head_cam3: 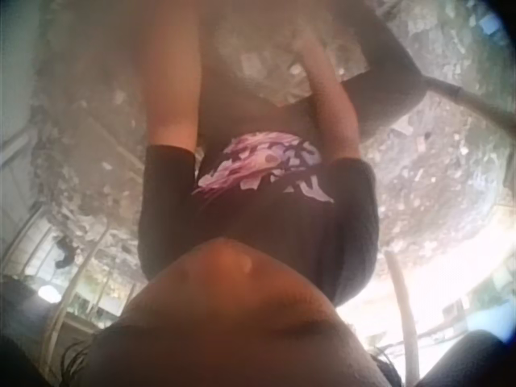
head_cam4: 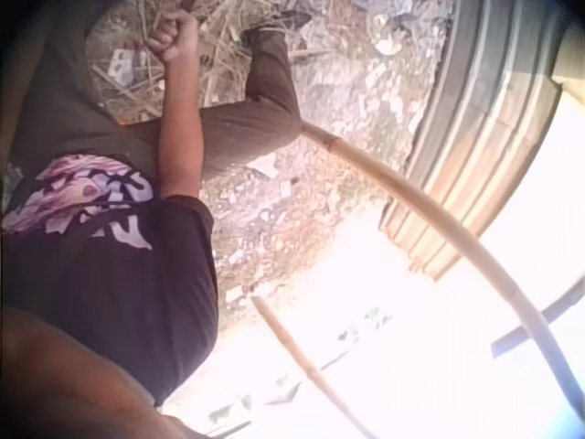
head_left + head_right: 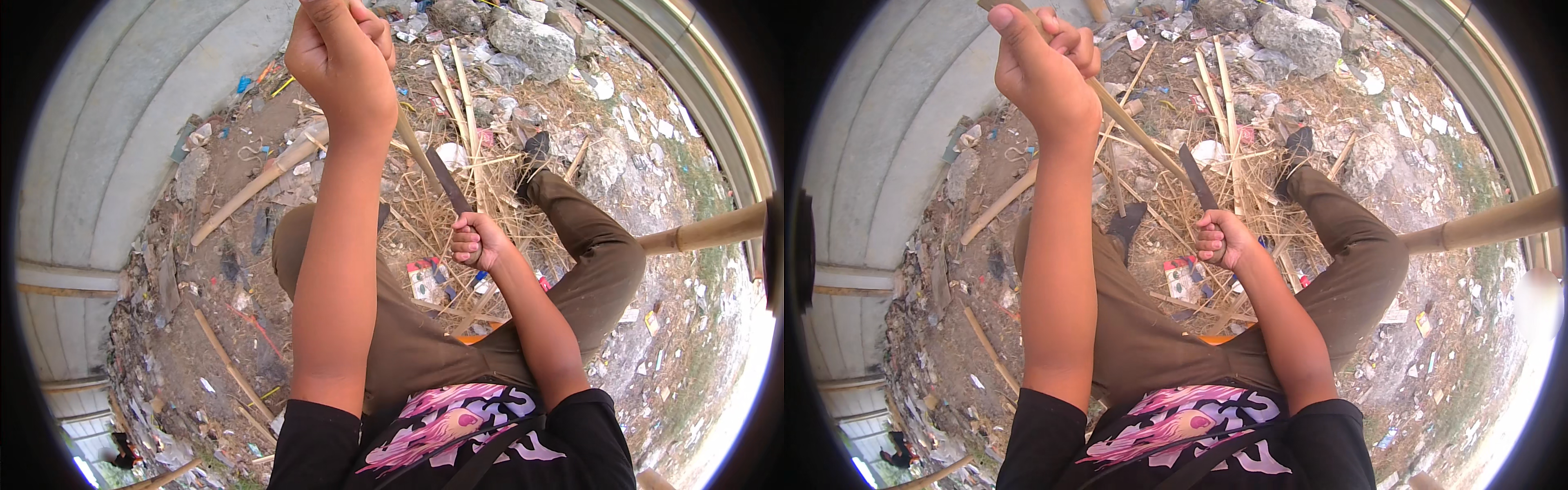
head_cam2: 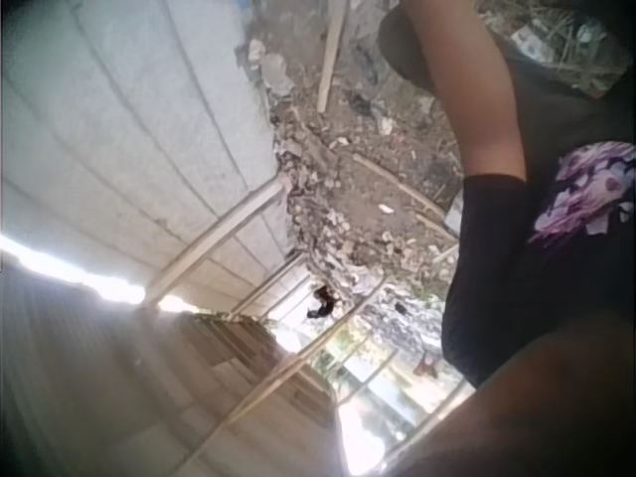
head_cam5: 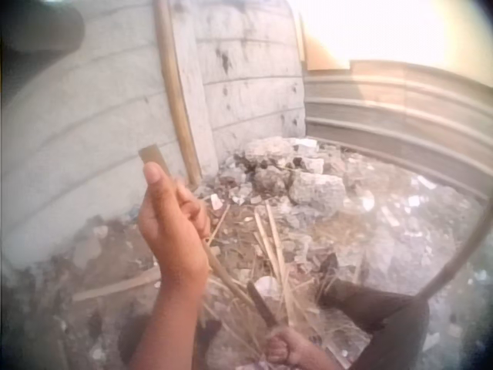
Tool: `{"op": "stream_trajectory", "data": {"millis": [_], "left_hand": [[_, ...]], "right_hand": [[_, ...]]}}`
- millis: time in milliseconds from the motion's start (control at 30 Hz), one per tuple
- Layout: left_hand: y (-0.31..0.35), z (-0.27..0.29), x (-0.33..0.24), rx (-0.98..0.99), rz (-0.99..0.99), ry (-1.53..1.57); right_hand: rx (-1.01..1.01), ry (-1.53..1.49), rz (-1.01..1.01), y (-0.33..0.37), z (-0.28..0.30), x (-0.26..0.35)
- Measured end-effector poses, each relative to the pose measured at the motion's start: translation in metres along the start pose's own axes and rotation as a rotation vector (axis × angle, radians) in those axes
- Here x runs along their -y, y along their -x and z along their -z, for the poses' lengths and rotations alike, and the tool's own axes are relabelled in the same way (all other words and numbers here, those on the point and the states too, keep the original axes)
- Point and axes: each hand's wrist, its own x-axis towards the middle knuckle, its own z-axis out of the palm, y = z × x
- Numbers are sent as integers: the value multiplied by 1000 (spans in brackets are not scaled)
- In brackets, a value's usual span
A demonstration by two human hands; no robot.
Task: The person sits on the ground and uses a knife to sharpen and split thin bamboo sticks. They hold the sticks in one hand and carefully shave the edges with the knife, occasionally rotating the sticks to work on different sides.
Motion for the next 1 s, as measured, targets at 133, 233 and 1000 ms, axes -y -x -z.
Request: {"op": "stream_trajectory", "data": {"millis": [133,233,1000], "left_hand": [[7,-32,-8,-107,-124,-446],[8,-29,-12,-11,-242,-487],[3,-15,-9,-71,-432,-573]], "right_hand": [[-343,516,446,32,-73,-43],[-485,909,1058,38,-92,-59],[-505,1343,1234,35,-98,-42]]}}
